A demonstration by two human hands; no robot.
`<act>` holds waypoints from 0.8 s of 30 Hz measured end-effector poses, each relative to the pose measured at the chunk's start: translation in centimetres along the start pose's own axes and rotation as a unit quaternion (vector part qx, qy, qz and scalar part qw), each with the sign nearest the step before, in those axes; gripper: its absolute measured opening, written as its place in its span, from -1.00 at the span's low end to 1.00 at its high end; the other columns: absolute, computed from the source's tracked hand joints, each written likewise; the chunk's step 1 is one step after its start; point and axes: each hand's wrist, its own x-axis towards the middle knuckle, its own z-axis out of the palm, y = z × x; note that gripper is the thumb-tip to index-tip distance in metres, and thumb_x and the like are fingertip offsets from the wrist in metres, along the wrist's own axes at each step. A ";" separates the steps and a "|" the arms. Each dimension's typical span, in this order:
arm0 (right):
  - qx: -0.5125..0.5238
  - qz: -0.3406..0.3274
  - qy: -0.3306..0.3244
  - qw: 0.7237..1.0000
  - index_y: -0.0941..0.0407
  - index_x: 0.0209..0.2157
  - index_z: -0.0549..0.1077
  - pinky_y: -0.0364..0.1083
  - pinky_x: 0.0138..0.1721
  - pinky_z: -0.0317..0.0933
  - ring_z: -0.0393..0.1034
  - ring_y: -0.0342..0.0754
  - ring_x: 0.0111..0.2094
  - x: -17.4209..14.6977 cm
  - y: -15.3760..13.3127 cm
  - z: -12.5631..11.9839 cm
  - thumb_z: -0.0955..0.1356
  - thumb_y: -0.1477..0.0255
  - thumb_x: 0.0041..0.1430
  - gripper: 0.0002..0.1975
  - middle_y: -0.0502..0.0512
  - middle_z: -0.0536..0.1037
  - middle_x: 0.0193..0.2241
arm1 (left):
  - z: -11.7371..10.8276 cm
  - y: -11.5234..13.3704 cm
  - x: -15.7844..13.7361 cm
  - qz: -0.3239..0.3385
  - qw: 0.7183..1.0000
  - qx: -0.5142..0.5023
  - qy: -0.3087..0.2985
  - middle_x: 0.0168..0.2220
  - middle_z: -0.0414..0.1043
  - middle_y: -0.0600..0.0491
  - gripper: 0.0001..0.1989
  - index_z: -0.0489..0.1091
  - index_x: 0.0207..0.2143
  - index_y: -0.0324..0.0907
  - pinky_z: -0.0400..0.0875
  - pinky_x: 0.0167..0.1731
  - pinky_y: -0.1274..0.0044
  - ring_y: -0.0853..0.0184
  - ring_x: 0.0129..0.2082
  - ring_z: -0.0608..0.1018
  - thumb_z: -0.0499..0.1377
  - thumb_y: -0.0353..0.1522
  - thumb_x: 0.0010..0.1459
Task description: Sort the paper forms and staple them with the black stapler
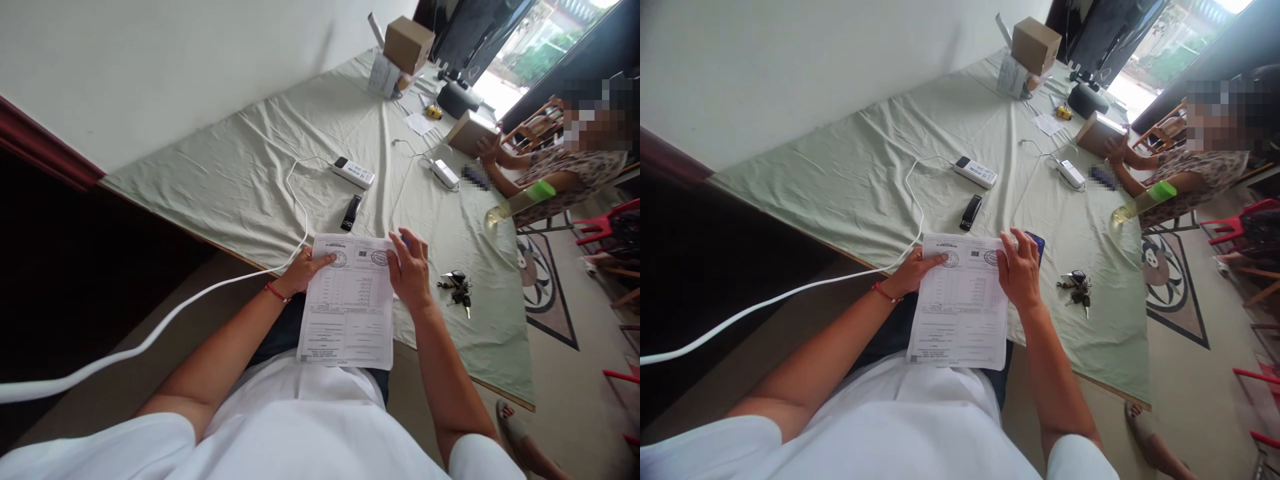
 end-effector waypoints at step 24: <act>-0.059 -0.050 -0.154 0.985 0.07 0.22 0.49 0.41 0.38 0.05 0.29 0.25 0.33 4.4 -1.6 1.3 0.18 0.41 0.49 -0.59 0.30 0.60 0.11 | -0.5 -0.6 0.4 -0.001 0.998 -0.015 -0.064 -0.30 0.68 -0.09 -0.46 0.63 -0.25 -0.27 0.51 -0.38 0.46 0.25 -0.41 0.64 0.45 0.05 0.05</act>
